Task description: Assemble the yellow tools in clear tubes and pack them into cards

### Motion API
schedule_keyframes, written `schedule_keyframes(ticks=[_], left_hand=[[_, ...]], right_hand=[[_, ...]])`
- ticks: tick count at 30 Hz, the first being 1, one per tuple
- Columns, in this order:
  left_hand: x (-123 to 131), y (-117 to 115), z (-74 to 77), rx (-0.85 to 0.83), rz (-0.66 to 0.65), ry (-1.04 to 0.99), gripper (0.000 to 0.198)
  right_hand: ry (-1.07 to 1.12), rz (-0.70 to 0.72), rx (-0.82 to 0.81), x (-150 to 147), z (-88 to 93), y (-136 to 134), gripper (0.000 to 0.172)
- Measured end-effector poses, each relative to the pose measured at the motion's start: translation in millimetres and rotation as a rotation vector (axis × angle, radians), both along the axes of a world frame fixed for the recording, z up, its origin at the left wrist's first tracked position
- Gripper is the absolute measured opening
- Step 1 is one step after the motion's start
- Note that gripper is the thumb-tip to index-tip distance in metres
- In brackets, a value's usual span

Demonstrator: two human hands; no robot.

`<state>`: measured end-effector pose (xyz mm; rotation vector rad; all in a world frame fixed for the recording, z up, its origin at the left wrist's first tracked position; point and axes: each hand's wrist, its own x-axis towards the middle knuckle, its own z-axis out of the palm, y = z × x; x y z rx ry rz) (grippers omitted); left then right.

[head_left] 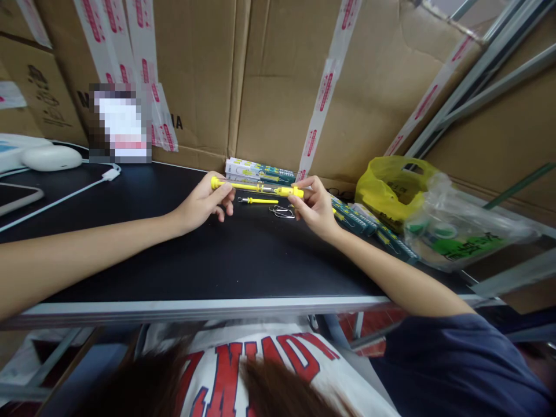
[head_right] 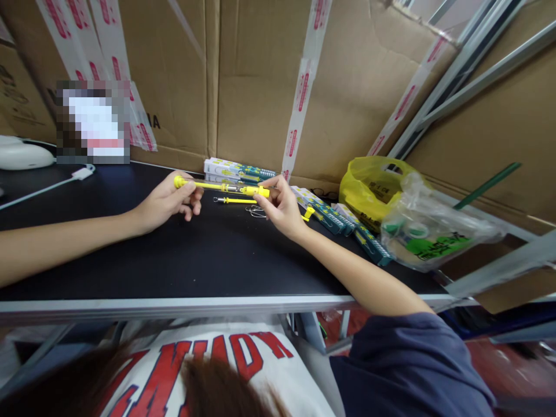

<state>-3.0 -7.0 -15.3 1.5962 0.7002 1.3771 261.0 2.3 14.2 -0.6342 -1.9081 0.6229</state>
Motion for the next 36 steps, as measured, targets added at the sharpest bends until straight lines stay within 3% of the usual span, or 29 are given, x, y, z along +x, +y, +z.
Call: schedule_keyframes(ticks=[11,25,36], left_hand=[[1.7,-2.5,2.4,-0.023,0.002,0.005,0.038],[0.6,-1.2,2.2,-0.194,0.017,0.071,0.041],[-0.2,-2.9,2.6,-0.23,0.015,0.061,0.046]], right_hand=[[0.03,-0.063,-0.034,-3.2,3.9,-5.4,0.039],[0.05,-0.108,0.048,-5.0,3.5,-3.3,0.041],[0.028,-0.008,0.006,-5.9,-0.8,-1.5,0.04]])
